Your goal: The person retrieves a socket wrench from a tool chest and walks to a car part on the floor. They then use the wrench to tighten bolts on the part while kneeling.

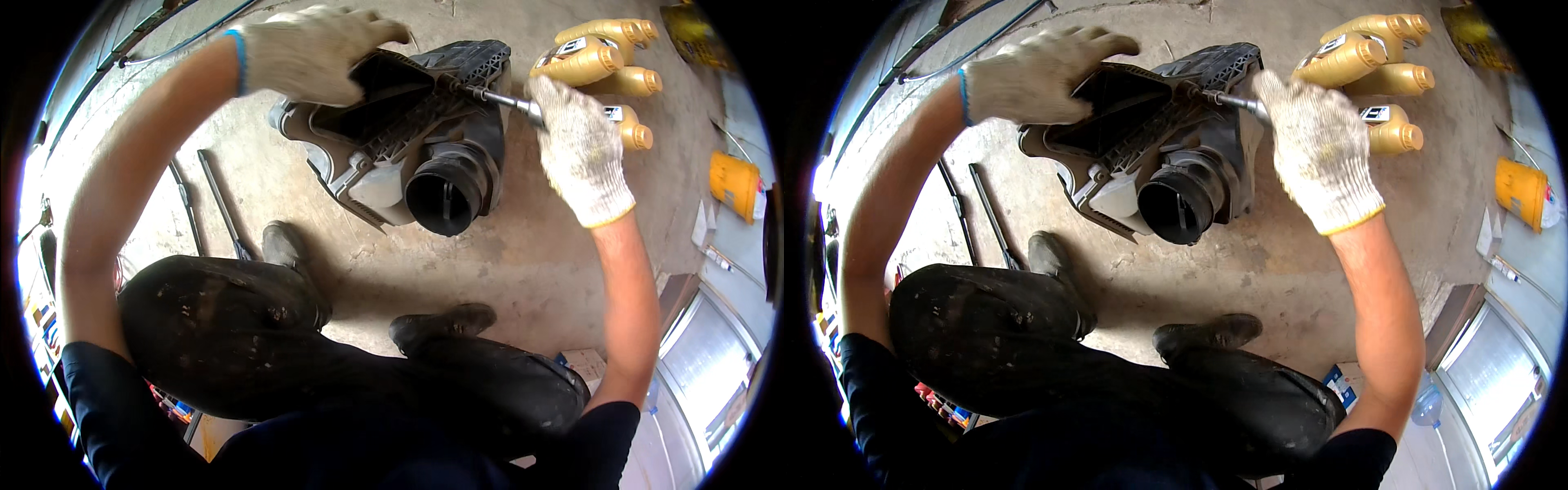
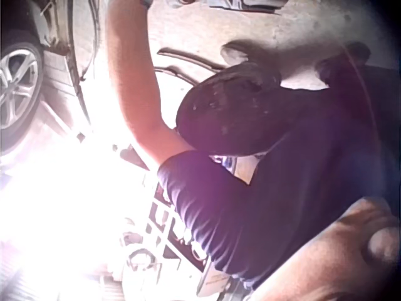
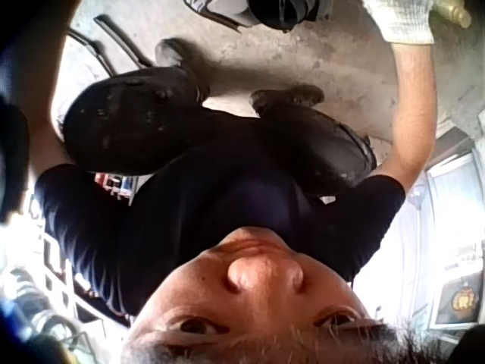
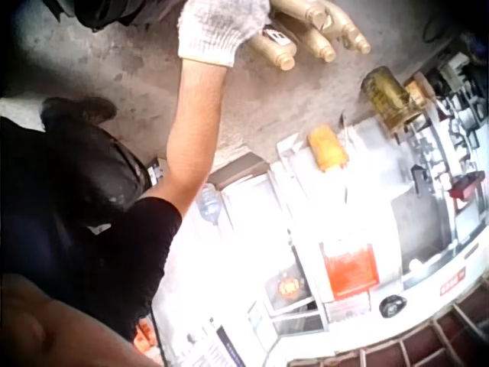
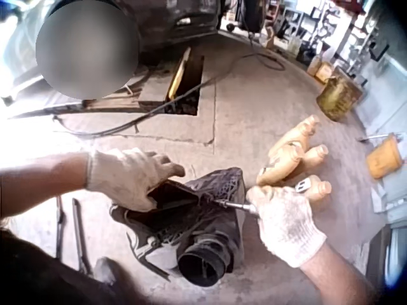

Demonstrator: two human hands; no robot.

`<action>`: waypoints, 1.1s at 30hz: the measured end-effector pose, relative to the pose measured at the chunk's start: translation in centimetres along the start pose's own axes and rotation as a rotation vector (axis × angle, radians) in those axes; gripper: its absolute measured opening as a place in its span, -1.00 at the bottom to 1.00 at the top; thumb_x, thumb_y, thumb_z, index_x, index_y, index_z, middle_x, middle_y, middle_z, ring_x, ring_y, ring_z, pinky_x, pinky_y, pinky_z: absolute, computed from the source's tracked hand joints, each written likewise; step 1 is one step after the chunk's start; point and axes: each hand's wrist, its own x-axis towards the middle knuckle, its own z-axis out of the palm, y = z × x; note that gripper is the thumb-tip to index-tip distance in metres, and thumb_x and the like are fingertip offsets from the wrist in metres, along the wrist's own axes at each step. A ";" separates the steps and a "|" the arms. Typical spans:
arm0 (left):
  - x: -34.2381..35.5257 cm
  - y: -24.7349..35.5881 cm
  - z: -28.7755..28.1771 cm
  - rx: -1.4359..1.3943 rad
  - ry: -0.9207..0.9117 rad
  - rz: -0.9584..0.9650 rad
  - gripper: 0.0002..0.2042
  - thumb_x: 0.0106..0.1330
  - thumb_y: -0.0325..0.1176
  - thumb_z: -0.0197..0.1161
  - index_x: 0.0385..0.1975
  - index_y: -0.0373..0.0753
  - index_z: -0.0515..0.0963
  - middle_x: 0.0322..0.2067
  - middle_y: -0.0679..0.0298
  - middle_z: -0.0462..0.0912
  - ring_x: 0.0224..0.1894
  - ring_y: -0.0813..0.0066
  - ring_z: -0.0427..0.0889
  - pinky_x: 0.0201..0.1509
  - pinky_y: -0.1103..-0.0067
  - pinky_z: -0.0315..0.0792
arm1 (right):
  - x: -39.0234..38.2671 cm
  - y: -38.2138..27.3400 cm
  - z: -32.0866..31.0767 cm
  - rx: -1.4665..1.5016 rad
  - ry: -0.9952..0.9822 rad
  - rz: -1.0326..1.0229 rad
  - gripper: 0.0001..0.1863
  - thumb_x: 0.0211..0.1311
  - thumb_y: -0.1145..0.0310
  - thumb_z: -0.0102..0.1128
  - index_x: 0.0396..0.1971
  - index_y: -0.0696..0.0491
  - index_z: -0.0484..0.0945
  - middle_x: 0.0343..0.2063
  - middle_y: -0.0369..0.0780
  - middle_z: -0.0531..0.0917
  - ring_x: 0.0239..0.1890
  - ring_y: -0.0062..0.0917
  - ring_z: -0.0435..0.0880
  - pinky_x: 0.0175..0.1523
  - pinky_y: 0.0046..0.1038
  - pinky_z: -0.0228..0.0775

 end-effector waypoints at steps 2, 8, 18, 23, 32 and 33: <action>1.7 2.9 2.2 0.196 0.092 0.082 -0.30 0.25 -0.29 0.36 0.45 -0.11 0.32 0.14 -0.03 0.60 0.03 0.14 0.71 0.23 0.30 0.64 | 0.2 -0.3 -0.5 0.333 -0.207 0.268 -0.61 0.29 0.33 0.38 0.04 0.09 0.49 -0.24 -0.07 0.70 -0.14 -0.09 0.72 0.03 -0.12 0.56; 3.6 5.1 3.9 0.256 0.242 0.153 -0.53 0.34 -0.23 0.37 0.25 -0.12 0.57 0.09 0.12 0.65 0.15 0.14 0.66 0.31 0.34 0.54 | -0.7 -2.6 -1.3 0.544 -0.395 0.501 -0.61 0.27 0.31 0.40 0.03 0.06 0.48 -0.18 -0.06 0.69 -0.08 -0.07 0.70 0.02 -0.10 0.54; 7.2 4.7 3.6 -0.010 0.240 0.271 -0.63 0.35 -0.35 0.36 0.16 -0.02 0.65 0.01 0.10 0.71 0.09 0.08 0.70 0.29 0.29 0.54 | -1.1 -2.0 -0.2 0.788 -0.380 0.636 -0.56 0.27 0.29 0.43 0.08 0.07 0.50 -0.17 -0.02 0.69 -0.05 -0.10 0.70 0.06 -0.15 0.55; 6.9 3.4 3.8 -0.136 0.241 0.282 -0.65 0.38 -0.33 0.36 0.17 -0.04 0.65 0.11 0.16 0.68 0.17 0.10 0.66 0.37 0.29 0.48 | -1.6 -3.6 -2.4 0.504 -0.310 0.540 -0.56 0.23 0.30 0.46 0.06 0.04 0.51 -0.15 -0.01 0.69 -0.09 -0.15 0.71 0.01 -0.20 0.55; 6.1 1.0 4.8 -0.101 0.259 0.085 -0.59 0.47 -0.34 0.21 0.30 0.06 0.58 0.13 0.20 0.71 0.18 0.18 0.67 0.44 0.33 0.46 | -1.7 -5.2 -6.6 1.074 -0.299 0.750 -0.54 0.16 0.30 0.53 0.02 0.04 0.55 -0.29 -0.20 0.67 -0.17 -0.42 0.72 -0.04 -0.32 0.59; 5.7 0.2 5.0 -0.074 0.274 0.049 -0.60 0.48 -0.35 0.20 0.30 0.05 0.58 0.13 0.19 0.70 0.18 0.18 0.67 0.44 0.33 0.46 | -1.8 -5.8 -6.2 1.017 -0.288 0.670 -0.54 0.15 0.30 0.54 0.02 0.03 0.55 -0.28 -0.20 0.68 -0.16 -0.41 0.73 -0.04 -0.32 0.60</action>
